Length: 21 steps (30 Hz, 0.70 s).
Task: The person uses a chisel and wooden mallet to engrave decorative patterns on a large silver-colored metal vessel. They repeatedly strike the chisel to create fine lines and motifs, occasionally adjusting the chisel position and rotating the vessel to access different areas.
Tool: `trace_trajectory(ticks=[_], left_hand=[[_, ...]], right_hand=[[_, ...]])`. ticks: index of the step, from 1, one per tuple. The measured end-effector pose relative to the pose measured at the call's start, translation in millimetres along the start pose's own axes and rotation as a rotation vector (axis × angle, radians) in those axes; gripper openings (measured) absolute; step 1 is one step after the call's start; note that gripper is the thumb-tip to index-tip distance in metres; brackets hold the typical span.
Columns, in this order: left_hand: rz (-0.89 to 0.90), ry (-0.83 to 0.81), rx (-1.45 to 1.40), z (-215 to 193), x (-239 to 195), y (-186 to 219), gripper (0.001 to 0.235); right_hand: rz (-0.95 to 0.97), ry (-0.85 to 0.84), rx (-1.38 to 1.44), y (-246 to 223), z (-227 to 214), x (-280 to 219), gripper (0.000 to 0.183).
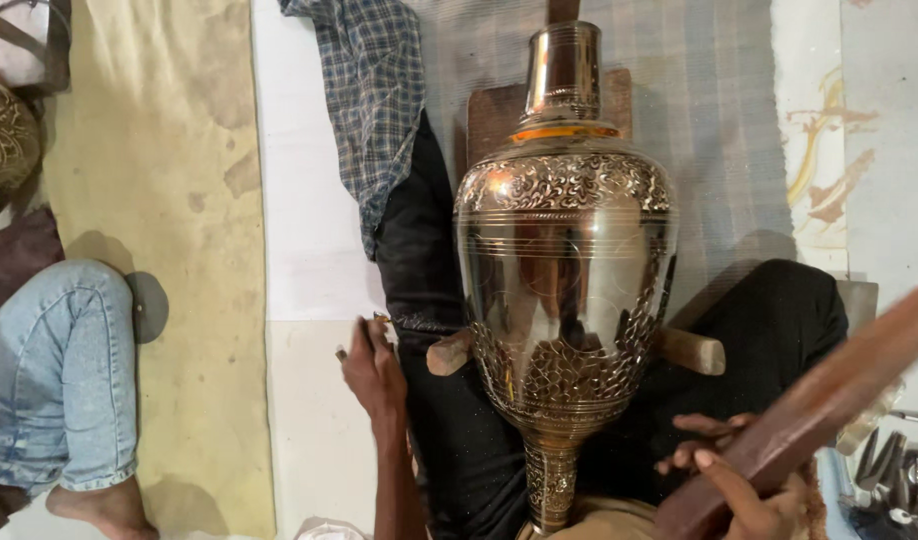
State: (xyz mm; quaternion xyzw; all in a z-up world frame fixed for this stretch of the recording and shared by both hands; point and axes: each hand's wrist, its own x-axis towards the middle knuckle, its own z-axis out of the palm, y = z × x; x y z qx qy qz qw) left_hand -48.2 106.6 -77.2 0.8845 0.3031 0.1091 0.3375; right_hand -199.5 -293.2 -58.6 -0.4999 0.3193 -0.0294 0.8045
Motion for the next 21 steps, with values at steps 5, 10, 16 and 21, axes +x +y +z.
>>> trace_trajectory(ticks=[5, 10, 16, 21], left_hand=[[-0.378, -0.121, -0.525, -31.6, -13.2, 10.0, 0.022], [-0.082, -0.279, -0.657, -64.2, 3.0, 78.0, 0.009], [0.224, -0.454, -1.003, -42.4, -43.9, 173.0, 0.016], [0.245, -0.377, -0.907, -7.1, -83.1, 212.3, 0.019]], right_hand=[[-0.116, -0.147, -0.126, -44.3, 46.4, 6.3, 0.039], [-0.205, -0.179, -0.626, -71.8, 79.5, 5.1, 0.04], [-0.331, -0.203, -0.788, -78.6, 94.2, 0.3, 0.053], [-0.44, -0.149, -0.828, -80.6, 91.0, -3.5, 0.068]])
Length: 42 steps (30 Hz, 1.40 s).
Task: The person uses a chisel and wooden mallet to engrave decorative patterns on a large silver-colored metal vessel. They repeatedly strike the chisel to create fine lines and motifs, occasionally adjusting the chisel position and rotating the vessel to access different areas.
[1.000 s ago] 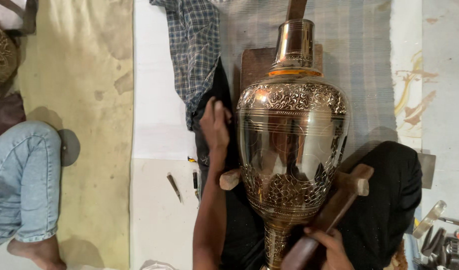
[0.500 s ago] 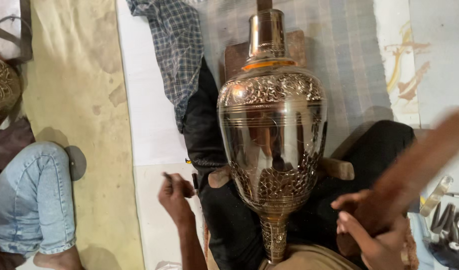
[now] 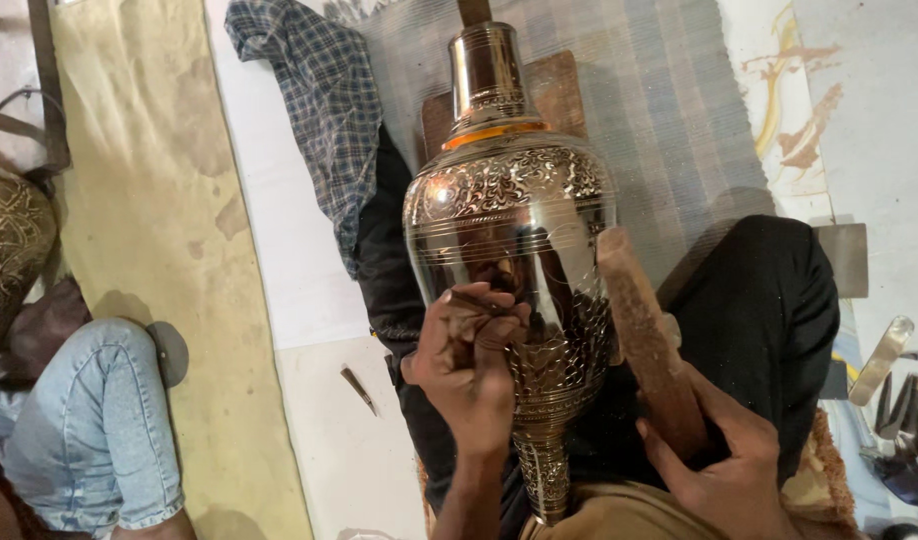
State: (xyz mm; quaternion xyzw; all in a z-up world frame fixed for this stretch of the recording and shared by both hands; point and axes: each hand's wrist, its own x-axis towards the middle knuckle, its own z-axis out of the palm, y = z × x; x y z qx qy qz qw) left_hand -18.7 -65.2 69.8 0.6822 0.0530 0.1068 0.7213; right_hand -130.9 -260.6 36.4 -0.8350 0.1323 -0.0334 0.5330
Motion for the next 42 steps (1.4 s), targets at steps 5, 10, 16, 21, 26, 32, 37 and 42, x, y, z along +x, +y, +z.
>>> trace_trajectory(ticks=[5, 10, 16, 21, 26, 32, 37, 42], left_hand=[[0.049, 0.2, 0.002, 21.6, -13.0, -8.1, 0.022], [0.224, 0.23, 0.247, 25.2, -20.7, -18.2, 0.022], [0.305, 0.311, 0.499, 19.9, -25.3, -33.4, 0.026], [0.325, 0.332, 0.527, 18.6, -24.5, -35.7, 0.026], [0.163, 0.269, 0.037, 23.5, -25.2, -27.5, 0.031], [0.312, 0.033, 0.569, -1.7, -16.7, -37.8, 0.014], [0.287, -0.218, 0.546, -18.4, 8.7, -34.0, 0.027], [0.324, -0.572, 0.583, -22.9, 41.9, 2.8, 0.038]], right_hand=[[-0.072, 0.022, -0.027, -11.1, -4.6, 8.1, 0.066], [-0.157, -0.011, -0.022, -36.5, -8.3, 33.8, 0.064], [-0.339, -0.247, -0.243, -62.5, -33.2, 68.0, 0.076], [-0.648, -0.371, -0.513, -98.3, -42.2, 97.9, 0.072], [-1.03, -0.402, -0.892, -154.3, -60.7, 121.1, 0.068], [-0.593, -0.767, -0.983, -172.0, -61.8, 133.5, 0.079], [-0.562, -0.496, -0.739, -126.2, -68.6, 130.9, 0.082], [-0.222, -0.411, -0.611, -99.5, -78.1, 111.2, 0.08]])
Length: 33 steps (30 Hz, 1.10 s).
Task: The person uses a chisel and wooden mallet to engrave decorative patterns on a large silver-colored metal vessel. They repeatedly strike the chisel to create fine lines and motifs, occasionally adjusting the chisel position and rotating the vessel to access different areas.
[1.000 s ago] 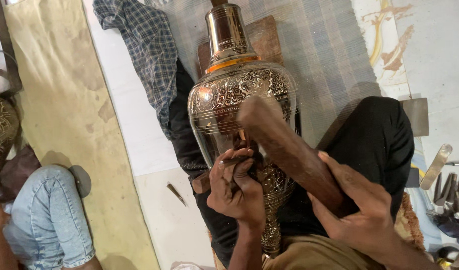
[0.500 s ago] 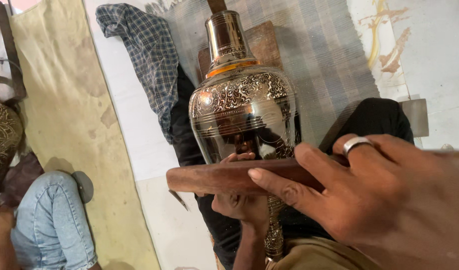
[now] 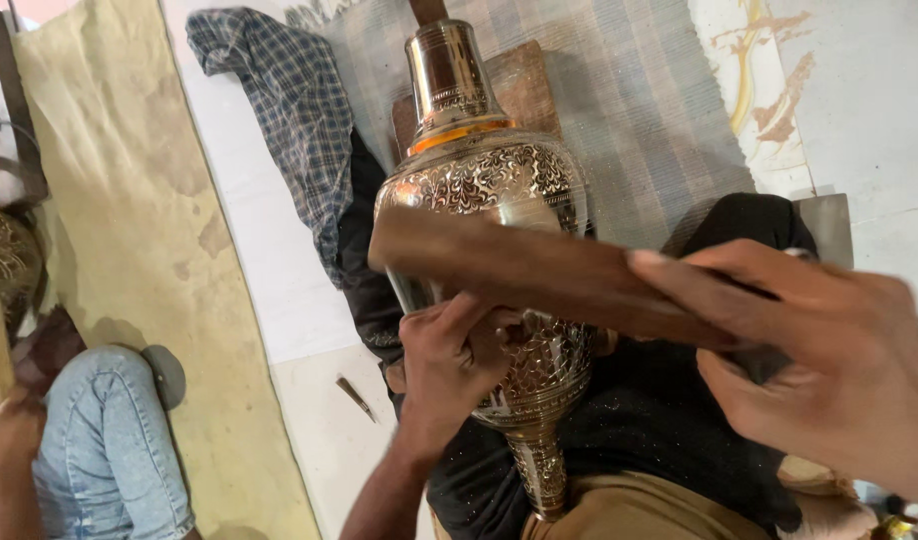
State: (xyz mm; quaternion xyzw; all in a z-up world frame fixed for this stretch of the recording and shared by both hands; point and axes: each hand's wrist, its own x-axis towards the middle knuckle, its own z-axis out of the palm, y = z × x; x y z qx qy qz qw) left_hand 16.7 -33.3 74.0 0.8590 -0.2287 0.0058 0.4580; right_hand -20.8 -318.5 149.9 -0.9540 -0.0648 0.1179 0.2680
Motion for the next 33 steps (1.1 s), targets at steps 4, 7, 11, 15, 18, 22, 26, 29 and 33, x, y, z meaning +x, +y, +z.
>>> trace_trajectory(ticks=[4, 7, 11, 15, 18, 22, 26, 29, 33], left_hand=[[0.085, -0.206, -0.069, -11.8, 27.3, 6.2, 0.049], [0.164, -0.362, -0.086, -21.8, 44.6, 5.8, 0.049], [0.291, -0.583, -0.036, -20.1, 64.1, 3.2, 0.051], [0.288, -0.811, 0.049, -14.1, 84.8, -2.0, 0.054], [0.401, -0.847, 0.022, -11.4, 91.7, -5.2, 0.047], [0.49, -0.849, -0.013, -9.4, 97.9, -4.3, 0.051], [0.482, -0.903, 0.048, -8.1, 99.5, -1.2, 0.054], [0.439, -0.891, 0.002, -9.2, 94.6, -0.1, 0.055], [0.322, -0.712, 0.062, -13.7, 74.1, -1.6, 0.055]], right_hand=[[0.071, 0.237, 0.195, 8.6, 27.7, -30.1, 0.071], [0.073, 0.236, 0.104, 32.5, 57.1, -46.6, 0.071], [0.111, 0.536, 0.369, 25.7, 121.3, -83.2, 0.068], [0.17, 0.664, 0.26, 13.2, 161.0, -96.8, 0.063], [0.341, 0.655, 0.543, 8.0, 171.6, -104.5, 0.062], [0.293, 0.693, 0.463, 13.4, 172.2, -110.3, 0.057], [0.222, 0.694, 0.327, 16.7, 177.6, -109.6, 0.053], [0.278, 0.724, 0.39, 17.6, 182.1, -105.9, 0.05], [0.046, 0.621, 0.282, 37.0, 167.2, -94.6, 0.067]])
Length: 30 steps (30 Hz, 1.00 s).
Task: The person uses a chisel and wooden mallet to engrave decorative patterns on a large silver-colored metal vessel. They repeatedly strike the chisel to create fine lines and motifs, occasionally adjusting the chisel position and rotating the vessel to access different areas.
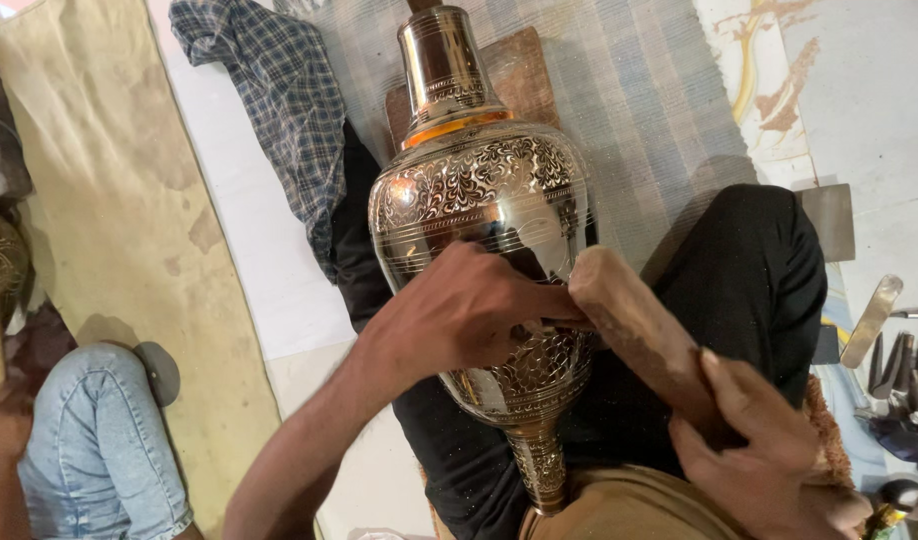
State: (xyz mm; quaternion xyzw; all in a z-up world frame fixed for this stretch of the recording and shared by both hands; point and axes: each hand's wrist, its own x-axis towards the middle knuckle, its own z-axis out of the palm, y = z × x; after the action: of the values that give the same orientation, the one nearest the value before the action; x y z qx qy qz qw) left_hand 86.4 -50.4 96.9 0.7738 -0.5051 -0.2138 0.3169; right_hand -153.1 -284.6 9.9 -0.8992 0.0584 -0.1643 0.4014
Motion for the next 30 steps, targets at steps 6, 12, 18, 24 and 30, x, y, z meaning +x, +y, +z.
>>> trace_trajectory(ticks=[6, 12, 18, 24, 30], left_hand=[[-0.2, 0.399, -0.027, 30.6, -33.2, 12.7, 0.047], [-0.457, 0.937, 0.004, 81.4, -34.5, 35.1, 0.031], [-0.655, 1.362, 0.15, 127.9, -23.0, 45.0, 0.026], [-0.431, 1.687, -0.175, 127.2, -11.8, 37.1, 0.017], [-0.255, 1.26, -0.535, 72.4, -12.3, 33.5, 0.027]], right_hand=[[-0.032, -0.288, 0.131, 4.1, -44.6, 84.9, 0.063], [-0.319, -0.727, -0.361, -75.0, -60.7, 187.0, 0.088], [-0.46, -1.023, -0.609, -117.9, -61.6, 223.4, 0.097], [-0.156, -0.613, -0.176, -92.2, -53.1, 178.1, 0.074], [0.336, -0.023, 0.365, -42.6, 2.2, 43.0, 0.078]])
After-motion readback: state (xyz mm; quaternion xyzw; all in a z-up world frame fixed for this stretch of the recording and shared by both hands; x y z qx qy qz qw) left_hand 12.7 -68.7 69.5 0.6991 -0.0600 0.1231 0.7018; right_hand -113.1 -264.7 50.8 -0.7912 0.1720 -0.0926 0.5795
